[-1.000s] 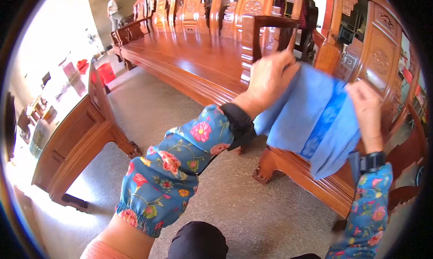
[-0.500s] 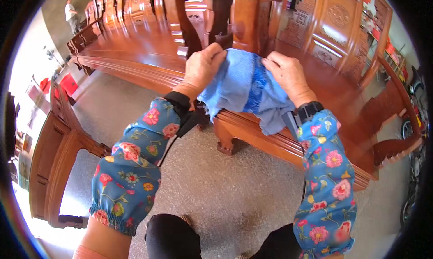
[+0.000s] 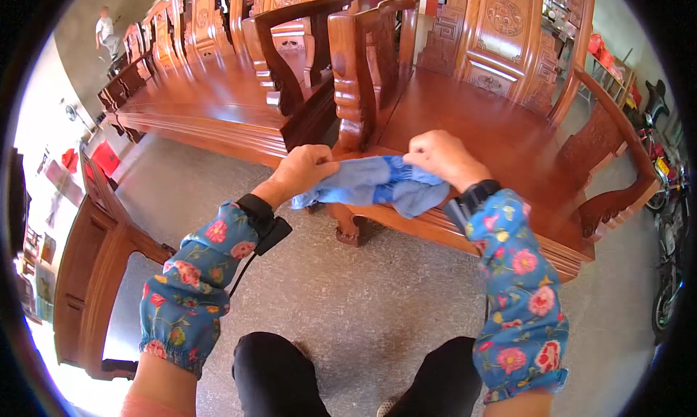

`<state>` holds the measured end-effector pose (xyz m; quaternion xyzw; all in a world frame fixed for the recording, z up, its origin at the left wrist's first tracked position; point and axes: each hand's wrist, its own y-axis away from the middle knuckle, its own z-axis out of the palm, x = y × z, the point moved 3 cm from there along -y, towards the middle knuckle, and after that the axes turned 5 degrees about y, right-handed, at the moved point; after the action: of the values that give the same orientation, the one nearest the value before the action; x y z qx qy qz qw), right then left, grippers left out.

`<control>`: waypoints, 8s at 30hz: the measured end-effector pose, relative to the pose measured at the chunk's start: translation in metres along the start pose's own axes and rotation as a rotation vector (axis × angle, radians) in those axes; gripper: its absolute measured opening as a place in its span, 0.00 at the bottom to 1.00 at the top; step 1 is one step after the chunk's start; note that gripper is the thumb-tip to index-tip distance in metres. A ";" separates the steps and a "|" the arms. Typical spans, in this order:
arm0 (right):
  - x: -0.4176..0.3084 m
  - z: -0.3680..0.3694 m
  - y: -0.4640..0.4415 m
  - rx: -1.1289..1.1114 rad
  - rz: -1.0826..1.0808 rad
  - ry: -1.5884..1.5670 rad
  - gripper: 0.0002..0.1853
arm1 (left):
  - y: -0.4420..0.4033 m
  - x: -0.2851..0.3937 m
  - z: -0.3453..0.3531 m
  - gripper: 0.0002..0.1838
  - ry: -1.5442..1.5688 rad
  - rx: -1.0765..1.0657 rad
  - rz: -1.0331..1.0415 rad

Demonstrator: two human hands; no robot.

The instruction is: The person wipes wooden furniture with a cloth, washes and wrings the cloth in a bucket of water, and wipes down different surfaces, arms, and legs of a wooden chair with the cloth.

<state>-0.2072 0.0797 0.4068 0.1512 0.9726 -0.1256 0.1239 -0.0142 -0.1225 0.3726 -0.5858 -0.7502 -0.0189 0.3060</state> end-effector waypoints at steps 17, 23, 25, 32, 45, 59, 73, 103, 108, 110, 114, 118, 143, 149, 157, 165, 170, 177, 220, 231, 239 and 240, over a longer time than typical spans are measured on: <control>-0.022 0.054 0.029 0.147 -0.107 0.270 0.26 | -0.026 0.031 -0.036 0.12 0.814 0.469 -0.110; 0.030 0.019 0.007 -0.080 0.049 0.619 0.23 | -0.037 0.015 0.002 0.19 0.749 0.459 -0.080; 0.038 0.011 0.012 -0.070 0.123 0.671 0.21 | -0.034 0.013 0.010 0.22 0.753 0.362 -0.098; -0.035 0.054 -0.002 -0.001 -0.083 0.341 0.16 | -0.014 -0.029 0.046 0.23 0.834 0.603 -0.167; -0.023 0.090 -0.070 0.131 0.252 0.472 0.17 | 0.019 -0.036 0.125 0.25 1.120 0.465 -0.441; -0.130 0.089 -0.023 0.537 -0.177 0.108 0.09 | 0.030 -0.020 0.097 0.21 1.450 0.484 -0.307; 0.052 0.007 0.179 0.596 0.301 0.526 0.12 | 0.034 0.008 0.079 0.23 0.944 0.511 -0.166; 0.148 -0.058 0.273 0.355 0.714 0.580 0.19 | 0.030 0.108 0.038 0.19 0.478 0.781 0.198; 0.130 -0.049 0.284 0.488 0.877 0.606 0.25 | 0.010 0.141 0.065 0.18 0.251 0.369 0.404; 0.111 -0.036 0.286 0.555 0.845 0.527 0.27 | -0.007 0.132 0.075 0.18 0.175 0.339 0.446; 0.037 -0.004 0.264 0.759 0.545 0.530 0.25 | -0.021 0.137 0.092 0.20 -0.260 0.159 0.423; 0.016 0.030 0.233 0.808 0.473 0.463 0.18 | -0.024 0.129 0.096 0.23 -0.311 0.011 0.349; 0.121 -0.035 0.350 1.076 1.038 0.560 0.12 | -0.038 0.139 0.093 0.20 -0.159 -0.203 0.651; 0.178 -0.052 0.391 1.311 1.051 0.473 0.12 | -0.042 0.134 0.093 0.20 -0.137 -0.202 0.669; 0.219 -0.053 0.439 1.551 1.353 0.243 0.13 | -0.039 0.139 0.091 0.20 -0.123 -0.186 0.642; 0.180 -0.077 0.433 1.554 1.018 -0.433 0.12 | -0.039 0.141 0.089 0.20 -0.105 -0.176 0.656; 0.160 -0.049 0.387 0.965 1.222 0.500 0.17 | -0.038 0.140 0.086 0.19 -0.070 -0.184 0.664; 0.193 -0.079 0.397 0.675 1.492 0.458 0.16 | -0.042 0.143 0.090 0.19 -0.048 -0.163 0.674; 0.062 0.069 0.271 1.615 1.058 0.484 0.22 | -0.035 0.132 0.089 0.18 -0.011 -0.225 0.759; 0.131 0.034 0.343 1.531 1.478 0.508 0.11 | -0.040 0.131 0.091 0.18 -0.031 -0.216 0.785; -0.070 0.140 0.124 1.321 0.737 -0.191 0.09 | -0.042 0.121 0.096 0.18 -0.024 -0.212 0.808; -0.075 0.138 0.118 1.321 0.705 -0.276 0.09 | -0.041 0.121 0.096 0.18 -0.021 -0.213 0.816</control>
<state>-0.0712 0.1295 0.2736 0.4787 0.5651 -0.6523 0.1611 -0.1081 0.0072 0.3666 -0.8633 -0.4538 0.0325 0.2184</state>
